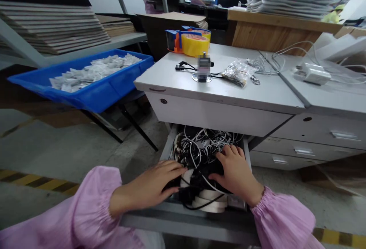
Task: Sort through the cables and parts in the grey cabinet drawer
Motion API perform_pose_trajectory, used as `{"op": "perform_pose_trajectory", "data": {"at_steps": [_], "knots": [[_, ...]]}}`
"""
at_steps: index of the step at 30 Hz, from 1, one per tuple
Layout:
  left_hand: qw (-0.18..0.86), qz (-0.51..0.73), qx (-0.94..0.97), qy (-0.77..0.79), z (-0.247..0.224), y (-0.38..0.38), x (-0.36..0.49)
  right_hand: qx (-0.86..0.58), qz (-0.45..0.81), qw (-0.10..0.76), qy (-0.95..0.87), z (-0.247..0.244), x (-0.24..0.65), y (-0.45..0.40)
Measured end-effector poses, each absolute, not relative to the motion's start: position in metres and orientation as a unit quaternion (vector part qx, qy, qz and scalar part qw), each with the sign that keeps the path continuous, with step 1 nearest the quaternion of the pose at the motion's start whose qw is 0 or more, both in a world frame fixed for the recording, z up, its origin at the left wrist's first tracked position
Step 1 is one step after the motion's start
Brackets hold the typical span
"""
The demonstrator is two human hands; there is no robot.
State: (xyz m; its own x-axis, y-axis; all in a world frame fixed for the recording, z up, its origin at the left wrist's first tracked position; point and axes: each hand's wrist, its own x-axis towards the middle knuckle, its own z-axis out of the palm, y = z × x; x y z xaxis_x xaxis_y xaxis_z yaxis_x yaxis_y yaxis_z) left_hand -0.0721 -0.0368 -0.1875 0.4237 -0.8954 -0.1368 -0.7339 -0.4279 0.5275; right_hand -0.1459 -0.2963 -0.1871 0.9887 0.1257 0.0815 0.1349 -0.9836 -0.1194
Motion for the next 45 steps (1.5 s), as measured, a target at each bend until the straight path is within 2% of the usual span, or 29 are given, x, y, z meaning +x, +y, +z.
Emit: {"op": "perform_pose_trajectory", "data": {"at_steps": [5, 13, 20, 25, 33, 36, 39, 42, 45], "knots": [[0.192, -0.266, 0.795, -0.509, -0.18, -0.031, -0.081, -0.991, -0.002, 0.119, -0.054, -0.191, -0.153, -0.294], [0.199, -0.315, 0.773, -0.513, -0.186, -0.025, -0.081, -0.997, 0.026, 0.038, -0.056, -0.191, -0.176, -0.292], [0.173, -0.27, 0.784, -0.531, -0.169, -0.027, -0.073, -0.995, 0.007, 0.051, -0.089, -0.194, -0.188, -0.297], [0.237, -0.184, 0.77, -0.563, -0.164, -0.043, -0.053, -0.991, 0.01, 0.088, -0.1, -0.193, -0.191, -0.293], [0.143, -0.178, 0.805, -0.548, -0.185, -0.05, -0.046, -0.963, 0.102, 0.198, -0.15, -0.164, -0.173, -0.298], [0.138, -0.178, 0.809, -0.542, -0.187, -0.046, -0.05, -0.963, 0.055, 0.233, -0.126, -0.165, -0.147, -0.289], [0.144, -0.132, 0.788, -0.583, -0.191, -0.049, -0.051, -0.974, 0.01, 0.163, -0.156, -0.176, -0.116, -0.271], [0.151, -0.094, 0.746, -0.641, -0.195, -0.052, -0.05, -0.977, 0.048, 0.05, -0.203, -0.184, -0.098, -0.259], [0.149, -0.107, 0.747, -0.639, -0.198, -0.053, -0.049, -0.978, 0.065, -0.014, -0.2, -0.183, -0.097, -0.262]]}}
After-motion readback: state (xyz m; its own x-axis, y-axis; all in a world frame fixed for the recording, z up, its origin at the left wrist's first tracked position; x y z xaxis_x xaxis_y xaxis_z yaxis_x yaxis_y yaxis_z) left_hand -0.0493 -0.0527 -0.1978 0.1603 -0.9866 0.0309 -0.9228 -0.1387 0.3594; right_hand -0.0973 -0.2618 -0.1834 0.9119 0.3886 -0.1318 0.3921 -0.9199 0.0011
